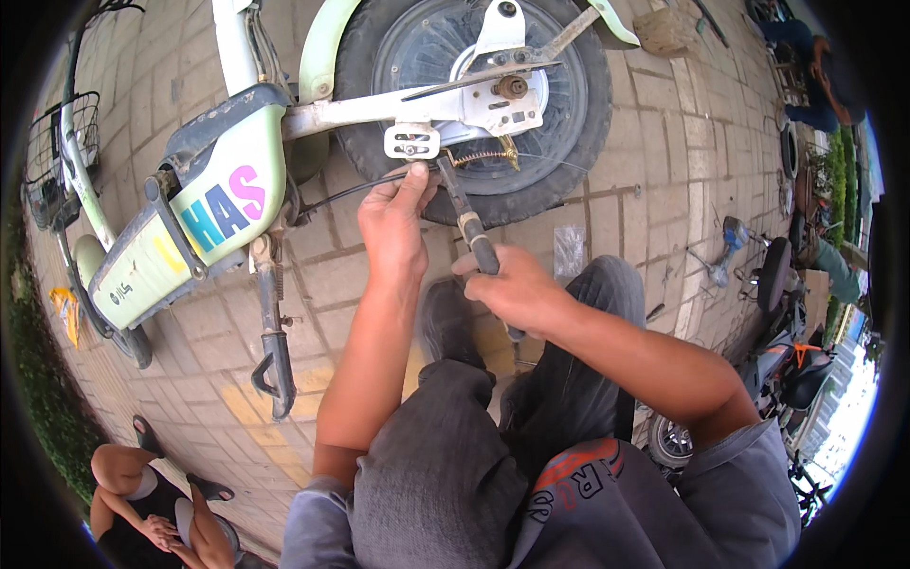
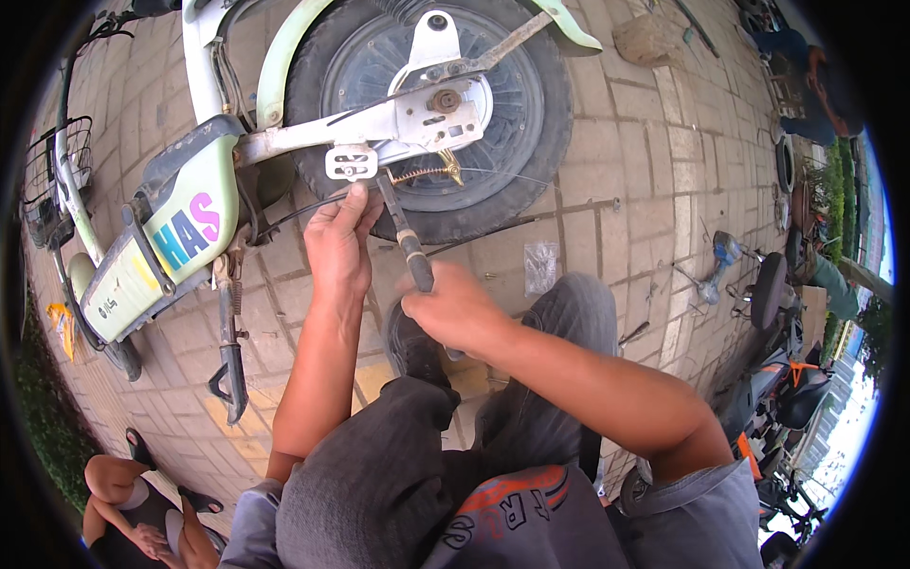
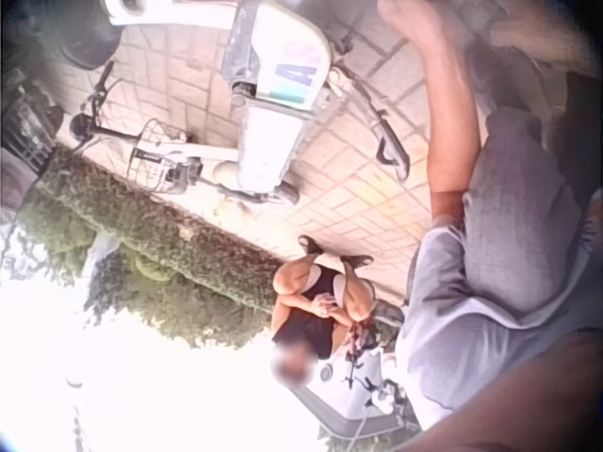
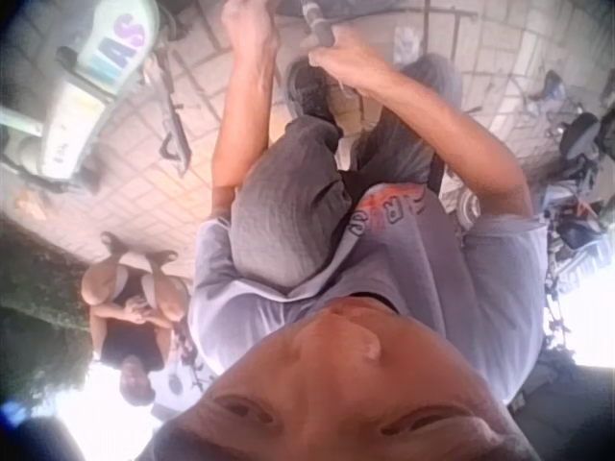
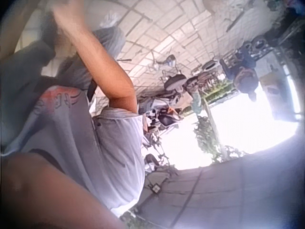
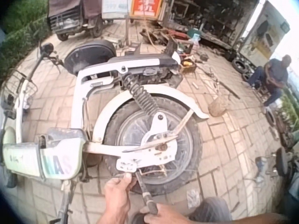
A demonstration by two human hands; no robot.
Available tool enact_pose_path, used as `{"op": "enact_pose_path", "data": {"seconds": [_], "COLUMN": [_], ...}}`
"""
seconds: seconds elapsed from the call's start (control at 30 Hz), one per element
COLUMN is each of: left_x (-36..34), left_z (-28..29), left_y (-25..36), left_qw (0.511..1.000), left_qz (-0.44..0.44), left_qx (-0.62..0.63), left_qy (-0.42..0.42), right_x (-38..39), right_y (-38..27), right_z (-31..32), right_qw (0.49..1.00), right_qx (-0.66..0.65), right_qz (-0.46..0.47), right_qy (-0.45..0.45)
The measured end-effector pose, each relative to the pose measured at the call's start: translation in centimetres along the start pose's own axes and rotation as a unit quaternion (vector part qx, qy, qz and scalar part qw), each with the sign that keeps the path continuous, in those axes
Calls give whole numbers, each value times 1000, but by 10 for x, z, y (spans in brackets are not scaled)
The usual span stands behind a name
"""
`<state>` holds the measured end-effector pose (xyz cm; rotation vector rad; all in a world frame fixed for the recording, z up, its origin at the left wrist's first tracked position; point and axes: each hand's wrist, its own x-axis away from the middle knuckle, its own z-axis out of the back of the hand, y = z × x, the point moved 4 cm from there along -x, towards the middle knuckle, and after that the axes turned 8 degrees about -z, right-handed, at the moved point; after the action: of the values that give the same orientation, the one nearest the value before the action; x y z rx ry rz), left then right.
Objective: The person repairs an electric bicycle by adjusting the handlebar controls and installing a new brake cable on the rear wheel. They use pliers and a screwdriver to cut, thread, and secure the cable, then test the handlebar lever.
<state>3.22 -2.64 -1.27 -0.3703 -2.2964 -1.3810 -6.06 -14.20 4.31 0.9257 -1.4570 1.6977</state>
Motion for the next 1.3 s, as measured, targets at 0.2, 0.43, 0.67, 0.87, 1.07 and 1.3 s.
{"op": "enact_pose_path", "data": {"seconds": [0.2, 0.43, 0.67, 0.87, 1.07, 1.3], "left_x": [-3, -1, -1, 0, 1, 0], "left_z": [6, -4, -2, 2, -11, 3], "left_y": [0, -2, 0, 0, 1, -2], "left_qw": [1000, 1000, 1000, 1000, 1000, 999], "left_qz": [-11, -17, -18, -22, -18, -34], "left_qx": [0, -18, 2, 6, -17, -2], "left_qy": [14, 14, 5, 9, -5, 15], "right_x": [19, -24, 20, 14, -48, 16], "right_y": [-37, 16, -36, -15, 38, -26], "right_z": [4, -18, 6, -6, -19, 2], "right_qw": [986, 967, 986, 990, 932, 993], "right_qx": [-27, 8, -34, -55, -22, -3], "right_qz": [-145, 228, -126, -110, 324, -99], "right_qy": [-73, 113, -104, -63, 160, -69]}}
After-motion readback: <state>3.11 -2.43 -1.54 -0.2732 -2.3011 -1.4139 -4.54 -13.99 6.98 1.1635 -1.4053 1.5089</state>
